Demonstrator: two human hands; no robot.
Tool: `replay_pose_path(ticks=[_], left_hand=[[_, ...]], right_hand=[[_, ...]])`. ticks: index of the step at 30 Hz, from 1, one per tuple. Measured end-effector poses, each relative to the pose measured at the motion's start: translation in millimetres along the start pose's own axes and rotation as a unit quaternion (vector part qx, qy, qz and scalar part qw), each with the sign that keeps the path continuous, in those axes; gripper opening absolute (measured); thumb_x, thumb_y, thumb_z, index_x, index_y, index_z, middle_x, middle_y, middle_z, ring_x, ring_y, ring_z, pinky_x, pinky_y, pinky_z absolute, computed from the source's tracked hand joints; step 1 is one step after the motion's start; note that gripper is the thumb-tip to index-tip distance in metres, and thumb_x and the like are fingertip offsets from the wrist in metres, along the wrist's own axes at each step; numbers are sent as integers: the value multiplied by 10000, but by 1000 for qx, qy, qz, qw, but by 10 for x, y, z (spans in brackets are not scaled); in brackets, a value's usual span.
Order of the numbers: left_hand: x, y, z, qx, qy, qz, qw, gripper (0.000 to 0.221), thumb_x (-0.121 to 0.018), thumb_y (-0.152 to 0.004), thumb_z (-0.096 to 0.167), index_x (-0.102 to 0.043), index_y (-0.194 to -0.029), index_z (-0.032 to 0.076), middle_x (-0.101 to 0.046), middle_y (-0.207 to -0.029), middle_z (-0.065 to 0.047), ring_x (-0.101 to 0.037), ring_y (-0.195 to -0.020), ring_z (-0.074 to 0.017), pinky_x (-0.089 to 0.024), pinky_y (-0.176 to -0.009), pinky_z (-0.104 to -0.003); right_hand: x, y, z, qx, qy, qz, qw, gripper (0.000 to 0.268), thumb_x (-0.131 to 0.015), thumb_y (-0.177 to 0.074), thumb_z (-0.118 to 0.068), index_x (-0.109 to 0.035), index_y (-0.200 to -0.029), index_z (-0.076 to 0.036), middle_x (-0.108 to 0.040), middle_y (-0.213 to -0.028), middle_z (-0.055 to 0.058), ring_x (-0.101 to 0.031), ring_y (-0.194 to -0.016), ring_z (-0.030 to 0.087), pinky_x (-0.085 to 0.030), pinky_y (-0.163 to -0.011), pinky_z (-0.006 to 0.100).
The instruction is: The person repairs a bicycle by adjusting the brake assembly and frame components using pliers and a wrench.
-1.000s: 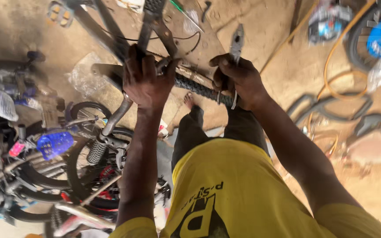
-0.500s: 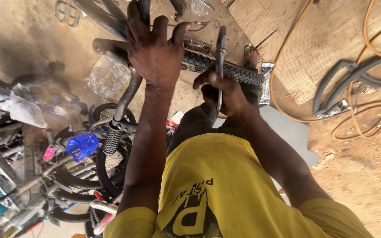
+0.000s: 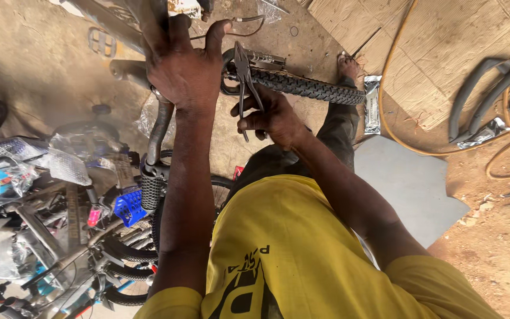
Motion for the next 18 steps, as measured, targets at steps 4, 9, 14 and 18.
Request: replay_pose_path(ticks=[4,9,14,18], left_hand=[[-69,53,-85,18,8,-21,1000,637,-806,-881,720,-711,-977,97,-660,-1057,-134,-726,-899,-342,-594,-663,-465],[-37,83,-69,-37,-1,30,999,640,-751,-919,732,-704,-973,96,-619,-1174,-245,-722,-900,-344,-597,-609,-389],[-130,82,-132,2,19,-24,1000,538,-805,-939,654,-706,-947,125,-631,-1066,-93,-713,-934,-285,-599,-666,-416],[-103,127,-139,0,29,-10,1000,382,-815,-978,516,-692,-940,156,-624,-1101,-107,-688,-990,-292,-606,-699,-431]], right_hand=[[-52,-154,332,-34,-53,11,998,668,-729,-827,71,-526,-1450,-59,-682,-871,95,-608,-682,167,-465,-507,289],[-90,-398,311,239,199,67,948,644,-506,-927,181,-395,-1524,-35,-610,-1280,179,-663,-1146,277,-649,-911,364],[-86,-570,226,349,348,178,852,770,-563,-967,141,-204,-1625,-34,-490,-1355,215,-622,-1142,327,-592,-946,401],[-108,-717,239,354,325,149,864,794,-502,-958,155,-184,-1648,-74,-482,-1372,189,-647,-1157,306,-647,-963,392]])
Point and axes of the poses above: each hand's wrist, its own y-axis away from the middle knuckle, its own x-axis out of the back of the hand, z = x × y, the point moved 8 cm from there along -y, towards the middle knuckle
